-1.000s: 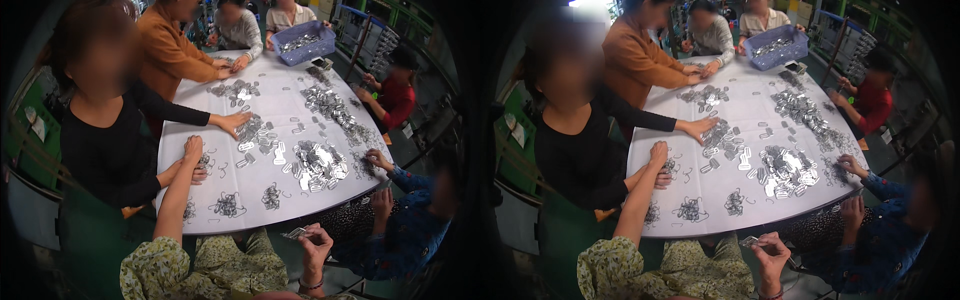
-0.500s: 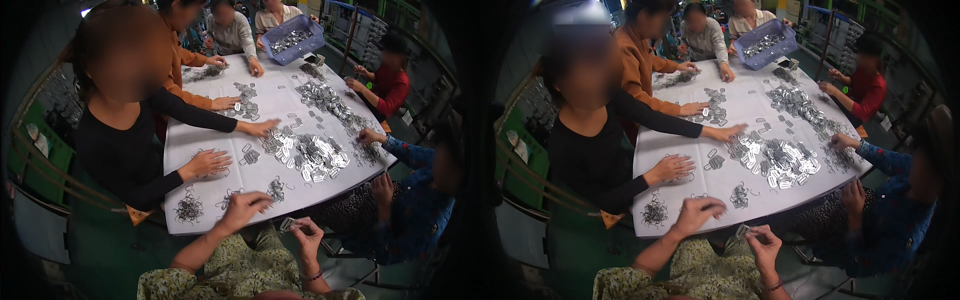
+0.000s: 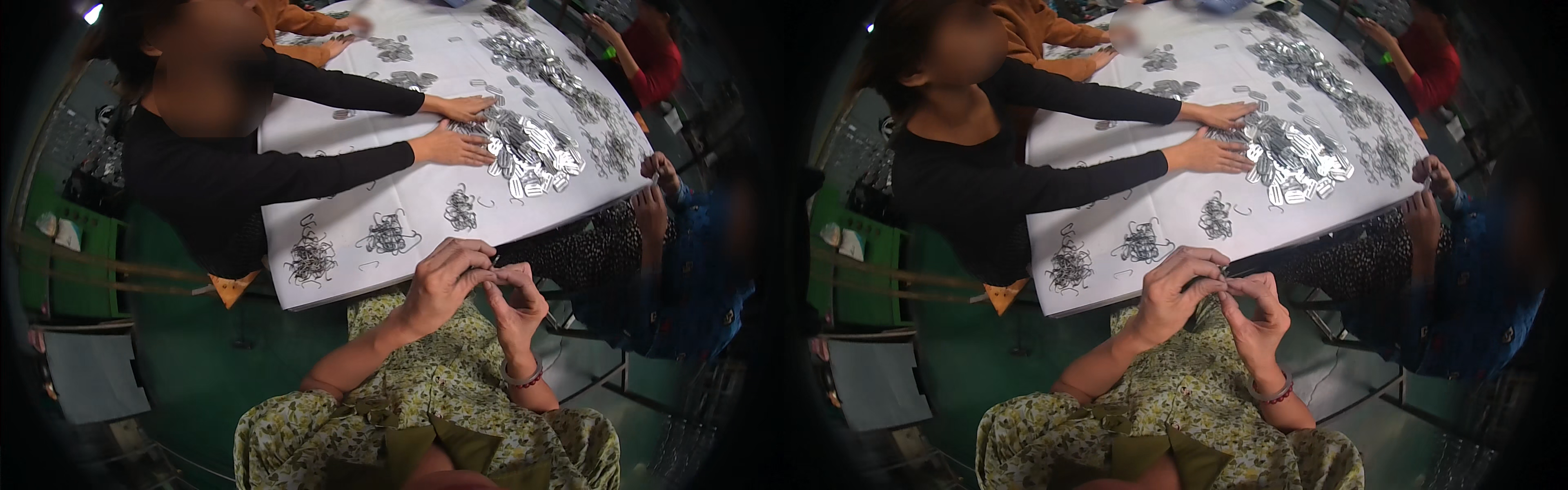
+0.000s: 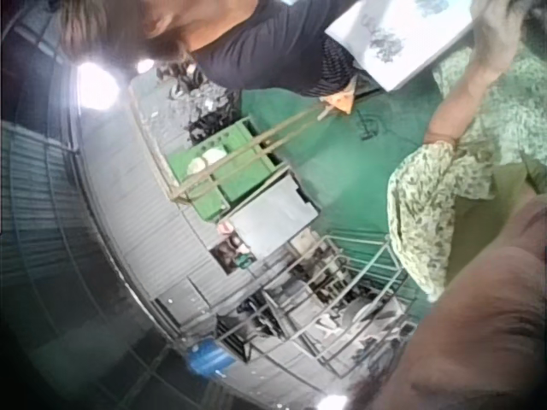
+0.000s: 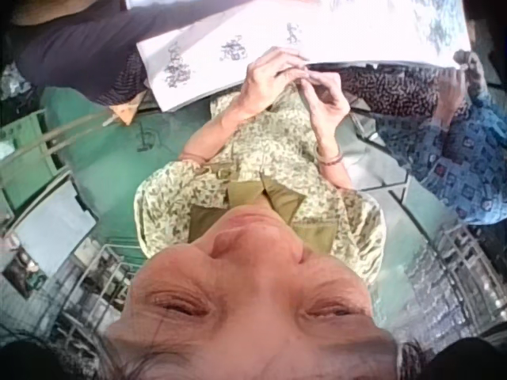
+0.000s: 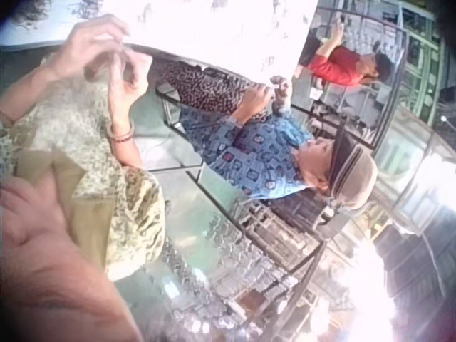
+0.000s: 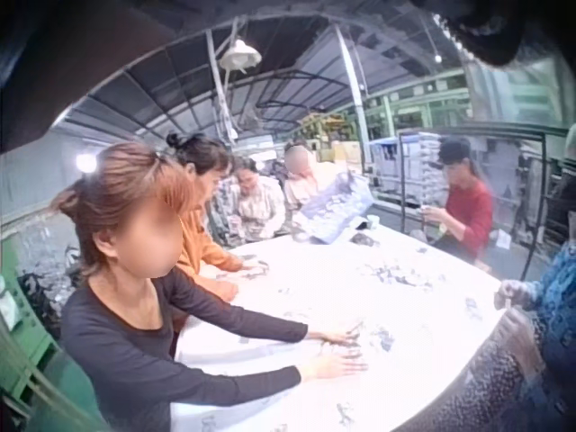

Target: The person sits at a table with several others and repeatedly picks up small metal clips and wire loops, attaching them together by hand. The person occasionally reaches up to hang the assembled chains onto a nearby metal rack. The task involves continuous manual assembly of small hardware components.

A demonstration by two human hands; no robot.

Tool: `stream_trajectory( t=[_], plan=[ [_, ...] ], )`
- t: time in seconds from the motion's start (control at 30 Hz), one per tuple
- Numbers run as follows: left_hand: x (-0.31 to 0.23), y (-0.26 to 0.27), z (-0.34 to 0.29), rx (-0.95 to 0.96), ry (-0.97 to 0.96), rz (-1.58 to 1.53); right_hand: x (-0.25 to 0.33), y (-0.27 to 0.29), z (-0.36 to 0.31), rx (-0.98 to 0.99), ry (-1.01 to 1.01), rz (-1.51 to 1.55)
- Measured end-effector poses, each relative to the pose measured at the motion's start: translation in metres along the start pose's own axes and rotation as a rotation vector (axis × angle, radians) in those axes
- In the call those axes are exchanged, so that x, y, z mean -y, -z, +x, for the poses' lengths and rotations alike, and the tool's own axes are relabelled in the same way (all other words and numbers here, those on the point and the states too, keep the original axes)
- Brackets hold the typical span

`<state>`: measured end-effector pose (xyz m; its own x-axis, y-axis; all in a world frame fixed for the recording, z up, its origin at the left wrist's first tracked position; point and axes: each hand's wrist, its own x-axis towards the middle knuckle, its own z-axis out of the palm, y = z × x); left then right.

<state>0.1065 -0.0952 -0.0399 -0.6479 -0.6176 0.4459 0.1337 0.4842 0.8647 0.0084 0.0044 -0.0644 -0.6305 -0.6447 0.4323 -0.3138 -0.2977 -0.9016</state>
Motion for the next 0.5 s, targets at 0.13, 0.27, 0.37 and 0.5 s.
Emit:
stream_trajectory(
  t=[0.13, 0.27, 0.37, 0.5],
  plan=[
    [0.005, 0.005, -0.006, 0.044, 0.125, -0.158, -0.002, 0.026, 0.024, 0.088, -0.05, -0.096],
    [0.007, 0.003, -0.005, 0.072, 0.181, -0.19, -0.049, 0.058, 0.093, 0.045, -0.232, -0.405],
    [0.012, -0.001, -0.004, 0.141, 0.148, -0.155, -0.169, 0.078, 0.144, 0.111, -0.046, -0.518],
    [0.015, 0.007, -0.003, 0.288, 0.014, -0.071, -0.185, 0.048, 0.199, 0.621, 0.131, -1.147]
  ],
)
